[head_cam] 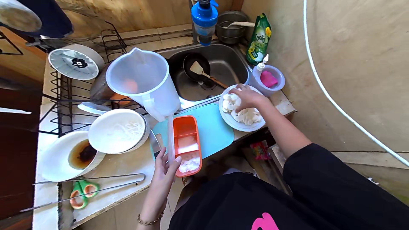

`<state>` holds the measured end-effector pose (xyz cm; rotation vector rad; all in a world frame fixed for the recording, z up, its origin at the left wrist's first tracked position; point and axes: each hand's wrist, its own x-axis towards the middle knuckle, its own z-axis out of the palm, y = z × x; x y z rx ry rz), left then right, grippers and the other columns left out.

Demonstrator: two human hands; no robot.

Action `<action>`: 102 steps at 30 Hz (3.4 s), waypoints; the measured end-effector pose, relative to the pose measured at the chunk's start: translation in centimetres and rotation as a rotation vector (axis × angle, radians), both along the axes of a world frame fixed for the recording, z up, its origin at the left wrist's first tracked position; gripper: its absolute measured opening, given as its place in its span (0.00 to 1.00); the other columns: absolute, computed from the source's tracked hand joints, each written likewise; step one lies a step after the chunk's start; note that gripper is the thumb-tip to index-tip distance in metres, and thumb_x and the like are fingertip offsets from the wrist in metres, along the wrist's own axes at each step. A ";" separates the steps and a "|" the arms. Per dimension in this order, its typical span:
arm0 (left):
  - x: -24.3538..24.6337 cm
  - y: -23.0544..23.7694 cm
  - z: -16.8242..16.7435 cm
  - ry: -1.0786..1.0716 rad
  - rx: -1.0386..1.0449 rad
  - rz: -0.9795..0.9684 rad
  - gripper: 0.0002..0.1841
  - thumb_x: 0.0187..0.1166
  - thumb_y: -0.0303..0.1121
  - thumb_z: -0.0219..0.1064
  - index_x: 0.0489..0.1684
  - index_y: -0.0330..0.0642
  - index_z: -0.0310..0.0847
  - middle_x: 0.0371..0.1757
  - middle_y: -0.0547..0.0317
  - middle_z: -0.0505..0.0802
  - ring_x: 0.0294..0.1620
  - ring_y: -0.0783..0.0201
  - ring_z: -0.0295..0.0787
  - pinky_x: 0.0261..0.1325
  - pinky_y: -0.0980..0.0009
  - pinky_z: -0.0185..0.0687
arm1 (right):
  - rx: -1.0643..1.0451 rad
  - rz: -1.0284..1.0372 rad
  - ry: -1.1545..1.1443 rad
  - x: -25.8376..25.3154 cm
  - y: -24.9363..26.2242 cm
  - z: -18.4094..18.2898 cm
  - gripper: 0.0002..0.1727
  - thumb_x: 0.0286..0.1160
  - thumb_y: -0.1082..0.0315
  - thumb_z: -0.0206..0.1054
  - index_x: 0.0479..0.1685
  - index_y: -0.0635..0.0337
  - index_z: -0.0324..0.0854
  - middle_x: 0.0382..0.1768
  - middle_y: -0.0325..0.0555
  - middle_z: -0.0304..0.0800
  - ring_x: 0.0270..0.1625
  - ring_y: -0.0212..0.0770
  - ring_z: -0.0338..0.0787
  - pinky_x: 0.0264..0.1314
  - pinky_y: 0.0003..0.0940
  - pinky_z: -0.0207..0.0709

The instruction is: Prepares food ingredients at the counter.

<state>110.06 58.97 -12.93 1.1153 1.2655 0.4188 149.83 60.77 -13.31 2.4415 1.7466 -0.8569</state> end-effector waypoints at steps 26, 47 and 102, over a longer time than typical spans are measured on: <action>-0.2 0.2 0.0 0.019 -0.013 -0.021 0.47 0.73 0.50 0.64 0.94 0.47 0.42 0.84 0.46 0.72 0.74 0.55 0.79 0.62 0.57 0.84 | -0.043 -0.045 -0.008 1.2 -4.4 -3.5 0.61 0.43 0.52 0.94 0.89 0.28 0.65 0.94 0.64 0.43 0.89 0.82 0.48 0.70 0.87 0.57; -0.2 0.2 0.0 0.009 -0.003 -0.020 0.46 0.74 0.48 0.62 0.94 0.46 0.42 0.83 0.46 0.73 0.72 0.58 0.81 0.60 0.60 0.85 | 0.336 -0.086 0.237 4.1 -6.7 -0.1 0.33 0.68 0.65 0.81 0.77 0.57 0.79 0.74 0.65 0.81 0.74 0.64 0.82 0.77 0.64 0.74; 0.1 0.1 0.2 0.014 0.000 -0.009 0.45 0.75 0.47 0.63 0.94 0.46 0.43 0.82 0.46 0.74 0.71 0.57 0.82 0.60 0.59 0.86 | -0.046 0.070 -0.047 -0.1 1.4 -2.1 0.59 0.43 0.54 0.94 0.87 0.38 0.66 0.86 0.72 0.56 0.83 0.82 0.58 0.67 0.80 0.65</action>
